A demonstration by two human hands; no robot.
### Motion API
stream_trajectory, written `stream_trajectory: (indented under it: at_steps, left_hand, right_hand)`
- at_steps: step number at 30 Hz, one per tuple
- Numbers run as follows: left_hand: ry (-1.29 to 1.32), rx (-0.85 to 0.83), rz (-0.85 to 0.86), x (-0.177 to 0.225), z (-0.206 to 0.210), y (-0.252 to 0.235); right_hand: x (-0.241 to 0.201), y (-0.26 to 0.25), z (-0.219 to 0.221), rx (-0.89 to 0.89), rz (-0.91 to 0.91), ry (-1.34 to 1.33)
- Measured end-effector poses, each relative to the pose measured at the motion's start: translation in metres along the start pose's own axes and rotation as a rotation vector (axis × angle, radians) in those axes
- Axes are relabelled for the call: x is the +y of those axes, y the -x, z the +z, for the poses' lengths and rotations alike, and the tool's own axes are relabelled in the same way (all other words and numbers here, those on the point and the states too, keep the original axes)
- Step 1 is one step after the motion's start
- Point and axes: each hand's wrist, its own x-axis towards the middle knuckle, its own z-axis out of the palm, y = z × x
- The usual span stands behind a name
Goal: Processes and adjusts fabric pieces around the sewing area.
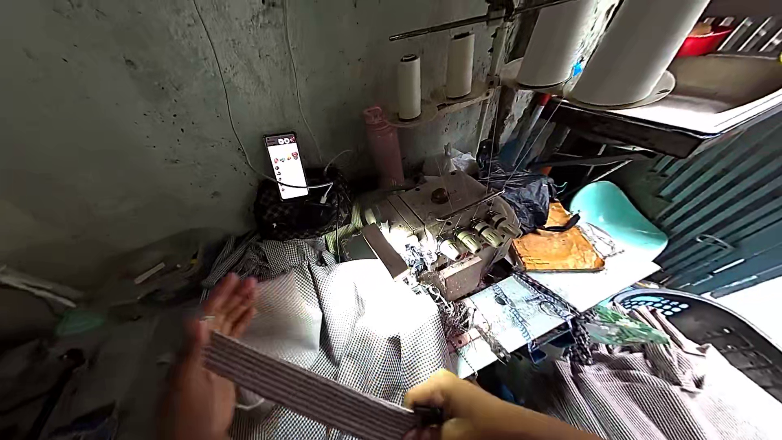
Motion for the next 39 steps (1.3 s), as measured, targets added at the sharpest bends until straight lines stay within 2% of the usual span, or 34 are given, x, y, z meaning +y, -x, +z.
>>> stream_trajectory:
  at_steps: [4, 6, 7, 9, 10, 11, 12, 13, 14, 17, 20, 23, 26, 31, 36, 37, 39]
  left_hand:
    - [0.058, 0.101, -0.053, -0.013, -0.041, -0.033]
    - [0.027, 0.133, -0.181, -0.032, -0.049, -0.046]
    - [-0.115, 0.127, -0.276, -0.044, -0.050, -0.047]
    - [-0.608, 0.011, -0.437, -0.055, -0.033, -0.035]
    - [-0.806, -0.087, -0.407, -0.055, -0.015, -0.025]
    - [-0.949, -0.153, -0.276, -0.052, 0.010, -0.013]
    - [-1.020, -0.176, -0.062, -0.050, 0.041, -0.001]
    - [-1.012, -0.188, 0.150, -0.050, 0.073, 0.009]
    - [-0.939, -0.223, 0.274, -0.052, 0.104, 0.019]
    - [-0.811, -0.361, 0.329, -0.058, 0.156, 0.037]
    - [-0.819, -0.276, 0.326, -0.064, 0.159, 0.032]
    - [-0.822, -0.204, 0.323, -0.067, 0.155, 0.028]
    - [-0.848, -0.184, 0.298, -0.063, 0.164, 0.028]
    - [-0.843, -0.179, 0.224, -0.049, 0.191, 0.043]
    - [-0.874, -0.109, 0.233, -0.065, 0.189, 0.043]
    - [-0.875, -0.115, 0.219, -0.070, 0.186, 0.042]
    - [-0.852, -0.137, 0.159, -0.077, 0.178, 0.036]
  right_hand:
    - [-0.005, 0.020, -0.044, 0.066, 0.193, 0.203]
    - [-0.008, 0.018, -0.065, 0.141, 0.284, 0.313]
    - [-0.011, 0.014, -0.073, 0.172, 0.344, 0.362]
    - [-0.013, 0.004, -0.086, 0.202, 0.433, 0.432]
    - [-0.012, -0.001, -0.092, 0.197, 0.440, 0.444]
    - [-0.010, -0.007, -0.095, 0.189, 0.426, 0.447]
    - [-0.010, -0.012, -0.096, 0.176, 0.409, 0.445]
    - [-0.010, -0.017, -0.095, 0.158, 0.400, 0.443]
    - [-0.013, -0.022, -0.095, 0.140, 0.400, 0.451]
    - [-0.021, -0.026, -0.098, 0.123, 0.405, 0.480]
    - [-0.020, -0.015, -0.112, 0.160, 0.435, 0.421]
    - [-0.005, -0.004, -0.115, 0.317, 0.394, 0.231]
    - [0.002, -0.004, -0.107, 0.458, 0.354, 0.091]
    - [0.002, -0.009, -0.095, 0.569, 0.309, 0.033]
    - [0.025, 0.001, -0.067, 0.796, 0.238, -0.037]
    - [0.033, 0.008, -0.057, 0.813, 0.271, -0.070]
    - [0.045, 0.023, -0.037, 0.738, 0.406, -0.203]
